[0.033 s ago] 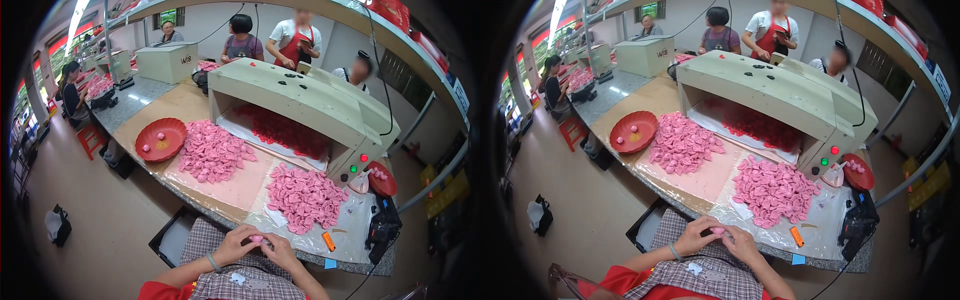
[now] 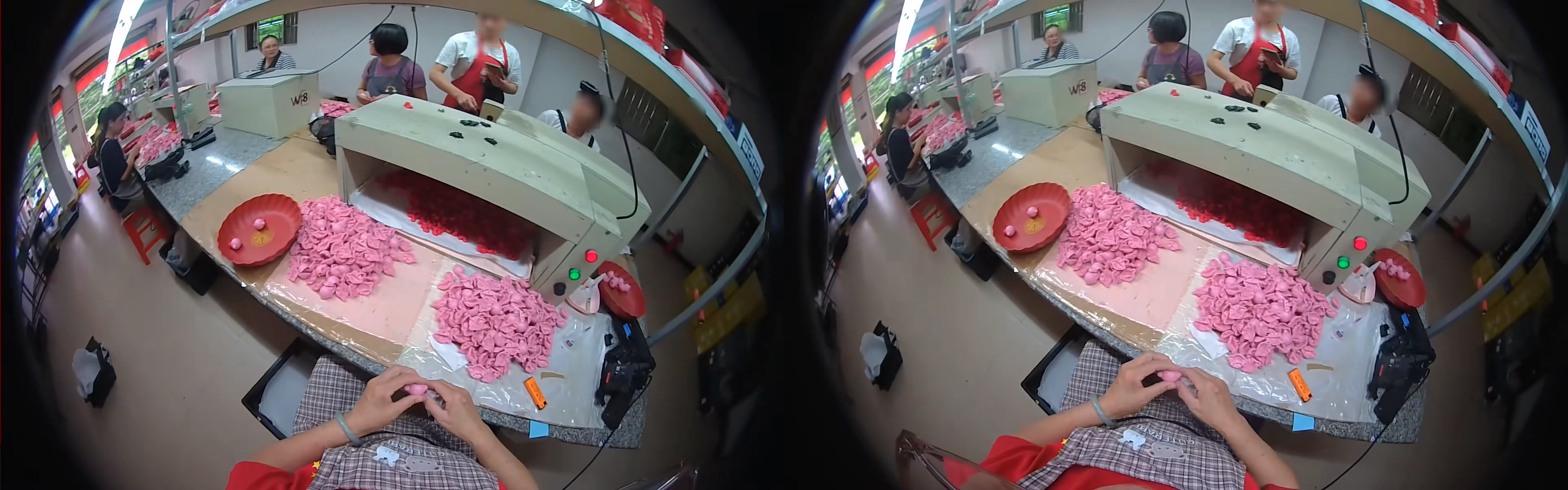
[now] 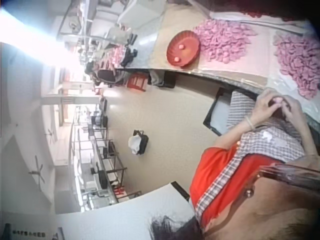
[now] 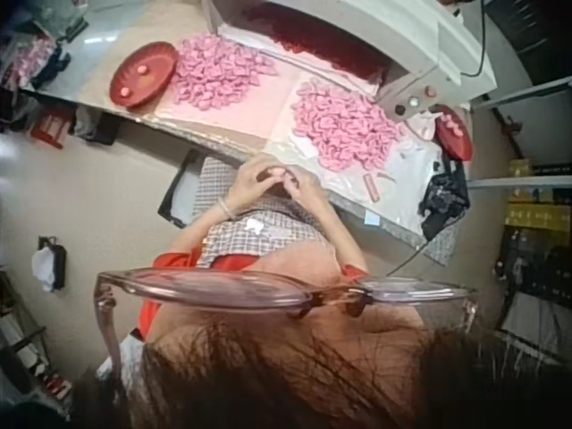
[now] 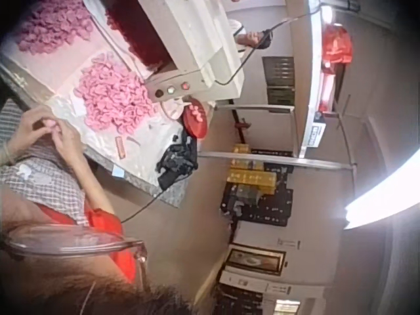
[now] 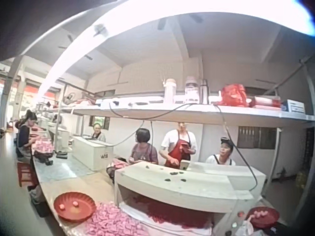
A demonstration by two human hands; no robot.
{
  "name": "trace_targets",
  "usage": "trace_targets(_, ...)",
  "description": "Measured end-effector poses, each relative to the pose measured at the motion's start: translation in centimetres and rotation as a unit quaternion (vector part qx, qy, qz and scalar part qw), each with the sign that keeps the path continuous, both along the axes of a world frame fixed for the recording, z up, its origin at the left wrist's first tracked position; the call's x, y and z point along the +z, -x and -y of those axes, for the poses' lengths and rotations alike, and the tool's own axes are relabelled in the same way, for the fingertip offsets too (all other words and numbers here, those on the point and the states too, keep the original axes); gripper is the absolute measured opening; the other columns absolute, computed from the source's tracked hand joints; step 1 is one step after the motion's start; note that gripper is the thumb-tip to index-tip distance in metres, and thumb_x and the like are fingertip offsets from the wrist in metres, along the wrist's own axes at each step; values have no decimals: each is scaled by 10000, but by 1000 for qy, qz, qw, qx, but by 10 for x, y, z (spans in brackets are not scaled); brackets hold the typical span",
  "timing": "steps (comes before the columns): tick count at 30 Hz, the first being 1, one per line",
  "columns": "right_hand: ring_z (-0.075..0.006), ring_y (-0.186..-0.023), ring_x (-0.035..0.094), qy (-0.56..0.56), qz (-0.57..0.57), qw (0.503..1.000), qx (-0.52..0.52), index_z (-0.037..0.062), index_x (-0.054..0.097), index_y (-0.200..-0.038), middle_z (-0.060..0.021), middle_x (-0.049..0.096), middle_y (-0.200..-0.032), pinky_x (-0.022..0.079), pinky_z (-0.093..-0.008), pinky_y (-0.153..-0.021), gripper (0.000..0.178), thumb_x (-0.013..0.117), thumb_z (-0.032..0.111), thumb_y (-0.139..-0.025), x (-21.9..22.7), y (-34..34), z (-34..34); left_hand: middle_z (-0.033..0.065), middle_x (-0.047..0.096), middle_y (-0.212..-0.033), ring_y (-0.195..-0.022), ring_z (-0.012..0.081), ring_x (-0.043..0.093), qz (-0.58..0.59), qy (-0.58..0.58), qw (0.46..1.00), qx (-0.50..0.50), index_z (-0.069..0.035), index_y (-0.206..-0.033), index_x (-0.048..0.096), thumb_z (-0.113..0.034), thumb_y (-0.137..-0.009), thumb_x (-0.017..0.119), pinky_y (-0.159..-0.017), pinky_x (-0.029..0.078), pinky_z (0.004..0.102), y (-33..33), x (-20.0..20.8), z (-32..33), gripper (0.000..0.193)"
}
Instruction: Manually glue and assemble small pink plastic toy components at a factory workbench.
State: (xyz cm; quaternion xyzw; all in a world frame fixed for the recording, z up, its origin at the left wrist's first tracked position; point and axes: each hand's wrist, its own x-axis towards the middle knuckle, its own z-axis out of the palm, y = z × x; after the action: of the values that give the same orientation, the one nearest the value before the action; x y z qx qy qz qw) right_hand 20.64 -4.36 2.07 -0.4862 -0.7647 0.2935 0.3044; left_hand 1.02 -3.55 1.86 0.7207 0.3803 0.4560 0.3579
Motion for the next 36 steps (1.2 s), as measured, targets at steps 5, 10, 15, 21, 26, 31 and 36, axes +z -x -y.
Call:
trace_targets(5, -321, -761, 671, -26, -8, 1000, 8, 35, 664, -1045, -156, 675, -933, 536, -377, -673, 208, 655, 146, -870, -2, -2, 2, 135, 638, -1063, -963, 258, 642, -5, 10, 1000, -8, -24, -1109, 683, -107, -831, 735, -848, 519, 330, 1, 1, 3, 295)
trace_targets(10, -312, -727, 673, -42, 0, 999, -12, 36, 681, -994, -144, 677, -879, 536, -374, -641, 190, 680, 159, -849, -3, -2, 3, 130, 634, -1072, -939, 240, 648, -8, 36, 999, -32, -18, -1130, 676, -121, -852, 725, -830, 523, 317, 2, -3, 3, 301)
trace_targets(15, -305, -723, 678, -56, -8, 998, -10, 40, 688, -996, -131, 680, -853, 542, -370, -639, 197, 689, 158, -838, -1, -3, 4, 115, 624, -1097, -903, 154, 652, 47, 143, 987, -57, -3, -1210, 627, -120, -883, 706, -772, 549, 263, 4, -8, 5, 357)
trace_targets(21, -306, -725, 682, -43, -16, 999, -28, 46, 693, -991, -131, 682, -853, 547, -371, -641, 197, 695, 162, -833, -1, -6, 6, 96, 612, -1137, -1004, 151, 635, 119, 199, 969, -81, 21, -1196, 628, -45, -902, 684, -853, 545, 264, -2, -16, 4, 307)
trace_targets(26, -283, -745, 679, -73, 8, 997, 13, 48, 670, -1092, -121, 682, -891, 542, -352, -658, 275, 711, 170, -850, 4, -12, 3, 94, 615, -1125, -1008, 145, 622, 118, 176, 974, -80, 13, -1163, 656, -24, -896, 678, -862, 529, 269, 0, -11, 3, 271)
trace_targets(31, -314, -796, 682, -70, 59, 995, 36, 47, 638, -1093, -122, 689, -944, 546, -380, -685, 270, 686, 214, -886, 10, -22, 1, 94, 633, -1076, -928, 140, 616, 27, 94, 993, -70, -23, -1141, 689, -41, -889, 688, -811, 520, 256, 0, -1, 1, 252)
trace_targets(36, -323, -803, 679, -64, 63, 994, 65, 41, 630, -1038, -127, 684, -926, 543, -397, -680, 211, 650, 214, -918, 6, -26, 3, 98, 638, -1095, -1006, 151, 632, 156, 252, 950, -97, -9, -1150, 683, -42, -892, 685, -847, 528, 257, -5, -5, 6, 260)
